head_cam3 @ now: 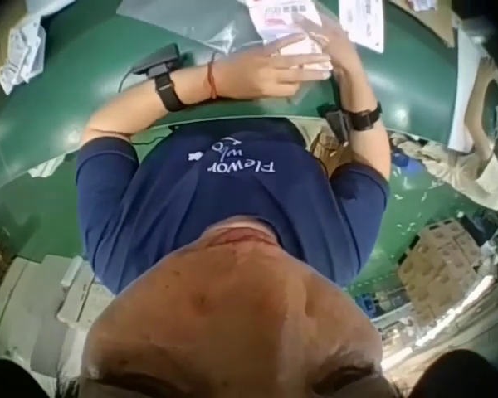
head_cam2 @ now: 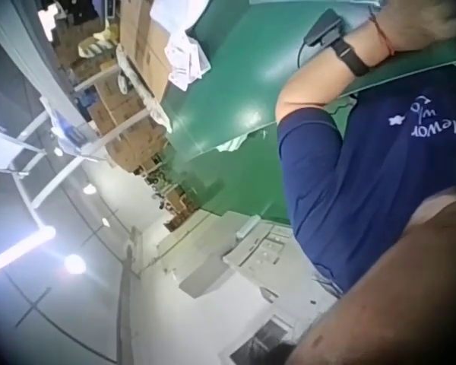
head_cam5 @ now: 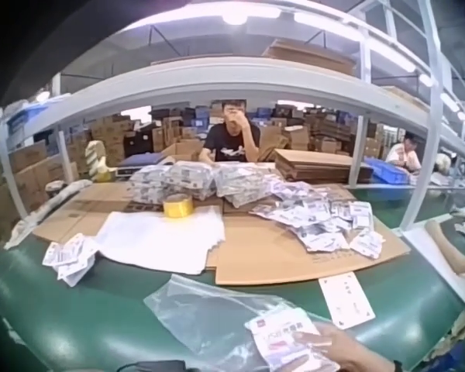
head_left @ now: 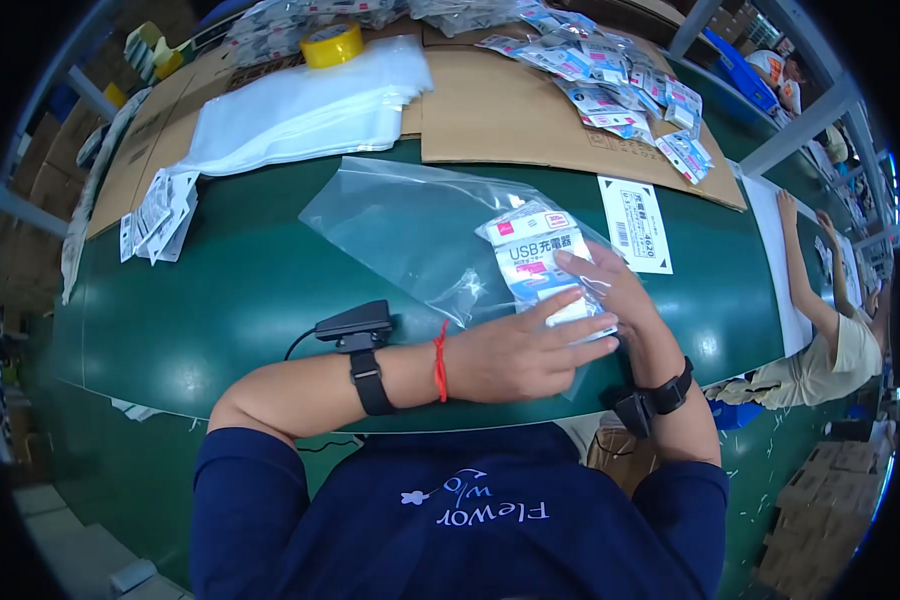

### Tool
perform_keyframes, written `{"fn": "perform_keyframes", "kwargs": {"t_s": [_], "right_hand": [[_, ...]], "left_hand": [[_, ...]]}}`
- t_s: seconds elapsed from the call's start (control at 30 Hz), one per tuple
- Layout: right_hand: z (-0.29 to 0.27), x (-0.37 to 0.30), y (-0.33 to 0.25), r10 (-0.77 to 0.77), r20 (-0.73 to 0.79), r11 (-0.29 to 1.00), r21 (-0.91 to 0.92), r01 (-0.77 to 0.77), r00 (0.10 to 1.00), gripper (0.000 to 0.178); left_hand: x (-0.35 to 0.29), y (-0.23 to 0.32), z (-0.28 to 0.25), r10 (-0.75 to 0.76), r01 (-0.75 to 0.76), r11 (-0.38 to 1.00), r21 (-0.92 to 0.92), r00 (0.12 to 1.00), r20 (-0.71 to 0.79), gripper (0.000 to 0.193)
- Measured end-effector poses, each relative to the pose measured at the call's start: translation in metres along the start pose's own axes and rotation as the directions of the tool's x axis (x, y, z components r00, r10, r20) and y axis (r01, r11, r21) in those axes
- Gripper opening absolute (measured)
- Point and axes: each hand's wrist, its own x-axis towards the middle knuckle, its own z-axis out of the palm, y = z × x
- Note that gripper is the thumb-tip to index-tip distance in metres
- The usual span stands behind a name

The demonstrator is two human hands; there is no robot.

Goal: The person picks up a plastic bag and places it on the table, then packs several USB chargers into it one at a time. Finally, they place a paper label inside the bag and set the completed package aside.

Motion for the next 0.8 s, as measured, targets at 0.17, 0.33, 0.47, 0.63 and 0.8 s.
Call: {"fn": "perform_keyframes", "kwargs": {"t_s": [0.17,0.33,0.47,0.63,0.8], "right_hand": [[0.024,0.016,0.022,-0.102,-0.082,0.995,0.000,0.103,0.991,0.038],[0.051,0.005,0.017,-0.076,0.007,0.980,0.184,0.073,0.997,0.044],[0.034,0.010,0.022,-0.216,0.115,0.951,-0.200,0.236,0.970,0.049],[0.031,0.015,0.029,-0.262,0.156,0.894,-0.332,0.301,0.952,0.052],[0.030,0.013,0.031,-0.214,0.102,0.955,-0.188,0.230,0.972,0.054]], "left_hand": [[0.017,0.021,0.006,0.044,-0.046,0.996,-0.071,0.999,-0.029,0.007],[0.017,0.026,-0.006,-0.077,0.067,0.972,-0.226,0.996,-0.036,0.016],[0.015,0.025,-0.014,-0.299,0.258,0.878,-0.402,0.953,-0.041,0.030],[0.017,0.013,0.015,-0.346,0.317,0.930,-0.187,0.926,-0.149,0.046],[0.017,0.006,0.032,-0.222,0.214,0.974,-0.071,0.965,-0.141,0.048]]}}
